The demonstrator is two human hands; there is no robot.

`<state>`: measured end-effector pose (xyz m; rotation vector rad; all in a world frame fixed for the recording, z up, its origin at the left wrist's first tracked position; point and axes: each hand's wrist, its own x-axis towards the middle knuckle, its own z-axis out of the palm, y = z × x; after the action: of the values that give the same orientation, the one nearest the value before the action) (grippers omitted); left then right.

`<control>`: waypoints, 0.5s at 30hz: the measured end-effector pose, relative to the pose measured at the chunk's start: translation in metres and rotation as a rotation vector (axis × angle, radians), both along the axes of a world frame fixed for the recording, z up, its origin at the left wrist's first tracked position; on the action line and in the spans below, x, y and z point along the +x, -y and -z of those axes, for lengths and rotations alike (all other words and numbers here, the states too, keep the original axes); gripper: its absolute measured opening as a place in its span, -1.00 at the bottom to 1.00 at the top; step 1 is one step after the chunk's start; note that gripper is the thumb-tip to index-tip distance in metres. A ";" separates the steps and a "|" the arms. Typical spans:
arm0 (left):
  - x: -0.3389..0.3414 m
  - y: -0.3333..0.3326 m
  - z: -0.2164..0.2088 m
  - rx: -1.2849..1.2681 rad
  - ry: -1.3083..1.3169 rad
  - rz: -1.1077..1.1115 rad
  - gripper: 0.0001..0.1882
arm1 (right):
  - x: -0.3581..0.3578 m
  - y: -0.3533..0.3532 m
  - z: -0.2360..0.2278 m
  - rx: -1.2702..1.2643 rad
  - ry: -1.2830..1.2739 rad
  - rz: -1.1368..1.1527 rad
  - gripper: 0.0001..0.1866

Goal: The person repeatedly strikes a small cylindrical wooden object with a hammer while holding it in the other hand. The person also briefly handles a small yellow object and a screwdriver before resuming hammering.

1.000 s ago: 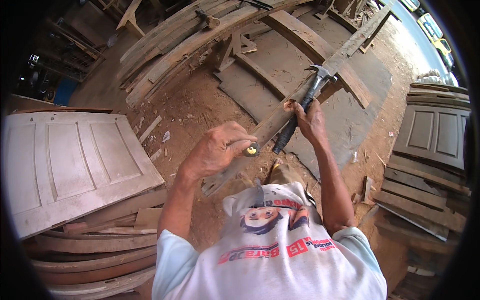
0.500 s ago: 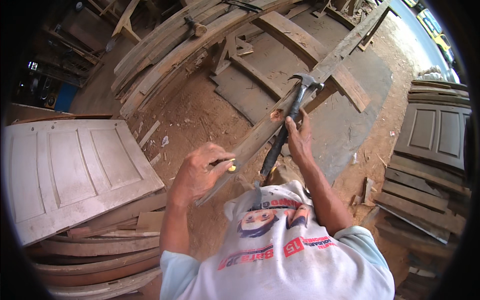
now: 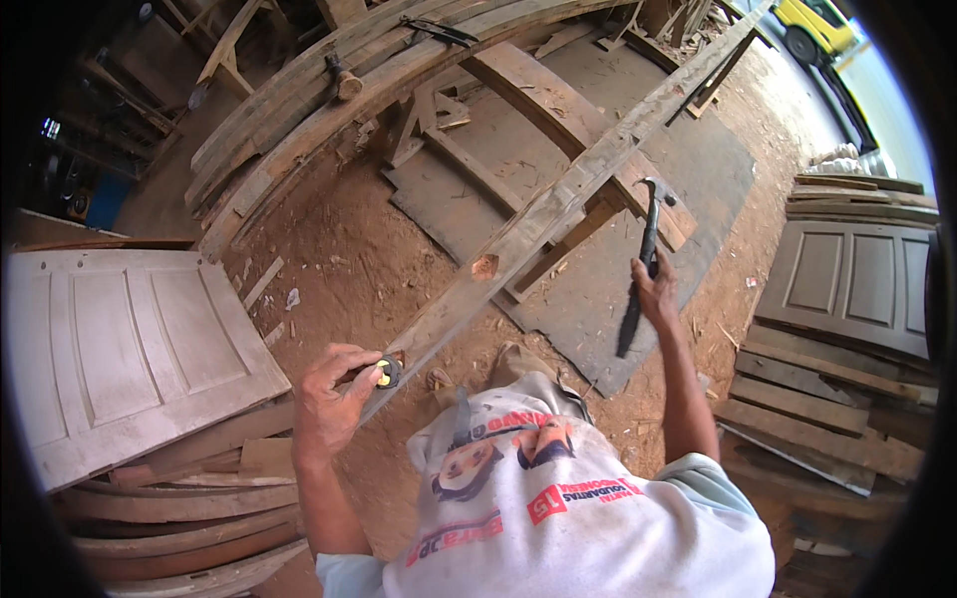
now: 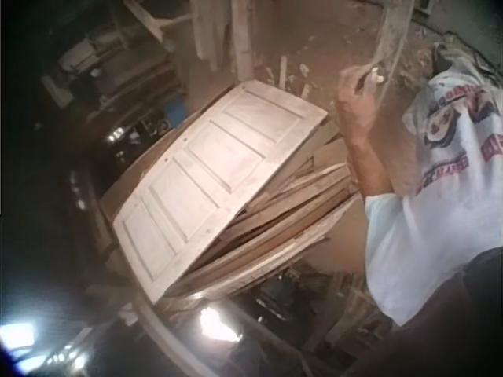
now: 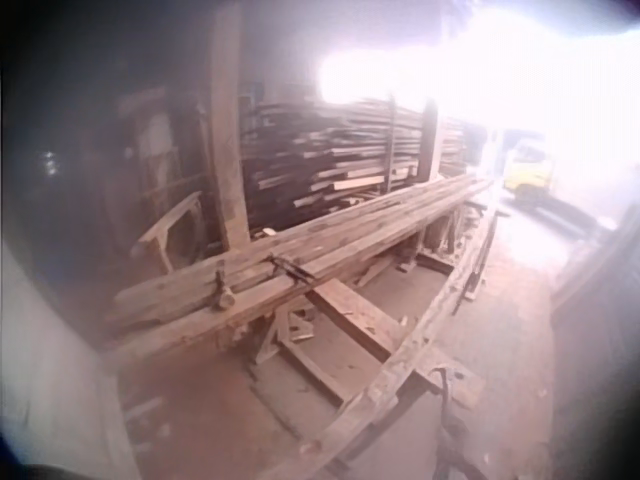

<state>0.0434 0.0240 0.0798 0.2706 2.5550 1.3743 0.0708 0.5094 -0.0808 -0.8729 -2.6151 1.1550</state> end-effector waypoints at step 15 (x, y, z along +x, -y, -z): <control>0.011 -0.001 0.001 -0.049 0.016 -0.120 -0.80 | -0.035 -0.180 0.072 0.635 0.116 -0.365 -0.48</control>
<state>0.0548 0.0253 0.0787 0.0990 2.6257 1.3453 0.0359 0.6893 -0.1530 -0.3483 -3.0238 0.2619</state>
